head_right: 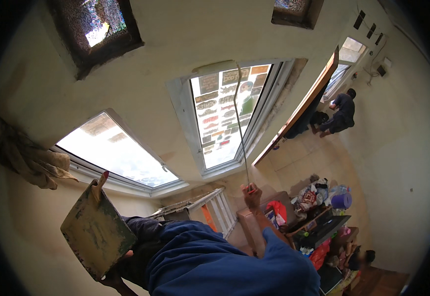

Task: The person paints a ceiling using a roller, frequently dipping the roller into a paint tray and applying it to the surface around a window.

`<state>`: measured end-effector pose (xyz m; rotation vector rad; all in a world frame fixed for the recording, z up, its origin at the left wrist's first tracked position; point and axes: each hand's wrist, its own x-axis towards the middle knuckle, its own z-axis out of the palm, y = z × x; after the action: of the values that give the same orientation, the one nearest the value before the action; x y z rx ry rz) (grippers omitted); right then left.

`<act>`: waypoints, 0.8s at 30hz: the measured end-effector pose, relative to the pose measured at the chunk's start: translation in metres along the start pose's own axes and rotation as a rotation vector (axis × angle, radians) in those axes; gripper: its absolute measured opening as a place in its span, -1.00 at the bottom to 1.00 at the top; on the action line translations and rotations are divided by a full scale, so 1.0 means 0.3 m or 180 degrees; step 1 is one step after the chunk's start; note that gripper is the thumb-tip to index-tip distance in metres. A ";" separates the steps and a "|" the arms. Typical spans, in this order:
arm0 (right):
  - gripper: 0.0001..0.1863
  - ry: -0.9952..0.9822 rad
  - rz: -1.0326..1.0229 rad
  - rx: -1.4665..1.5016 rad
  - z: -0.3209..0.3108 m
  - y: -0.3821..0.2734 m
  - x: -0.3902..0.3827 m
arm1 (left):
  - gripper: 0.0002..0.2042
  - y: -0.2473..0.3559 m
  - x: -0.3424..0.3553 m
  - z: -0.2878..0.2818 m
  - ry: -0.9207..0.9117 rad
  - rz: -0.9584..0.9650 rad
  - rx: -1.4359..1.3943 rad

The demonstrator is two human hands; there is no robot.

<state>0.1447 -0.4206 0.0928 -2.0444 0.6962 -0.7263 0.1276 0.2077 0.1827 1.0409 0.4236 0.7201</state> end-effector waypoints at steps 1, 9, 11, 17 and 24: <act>-0.61 0.0037 -0.0056 -0.0018 -0.004 0.008 0.013 | -0.28 0.001 -0.003 0.000 -0.0008 -0.0005 -0.0002; -0.63 0.0087 -0.0148 -0.0044 0.003 -0.062 0.289 | -0.28 -0.001 -0.006 0.001 0.0001 -0.0044 -0.0039; -0.64 0.0247 -0.0427 -0.0216 0.027 0.012 0.277 | -0.28 -0.004 -0.004 0.007 -0.0004 -0.0073 -0.0071; -0.66 0.0206 -0.0272 -0.0034 0.043 0.042 0.182 | -0.28 -0.006 -0.008 -0.013 0.0044 -0.0119 -0.0238; -0.60 0.0253 -0.0278 0.0160 0.041 -0.188 0.416 | -0.28 0.001 -0.005 -0.037 0.0050 -0.0214 -0.0349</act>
<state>0.2500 -0.4729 0.1642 -2.0191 0.6302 -0.8706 0.1195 0.2136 0.1779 0.9143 0.4261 0.6844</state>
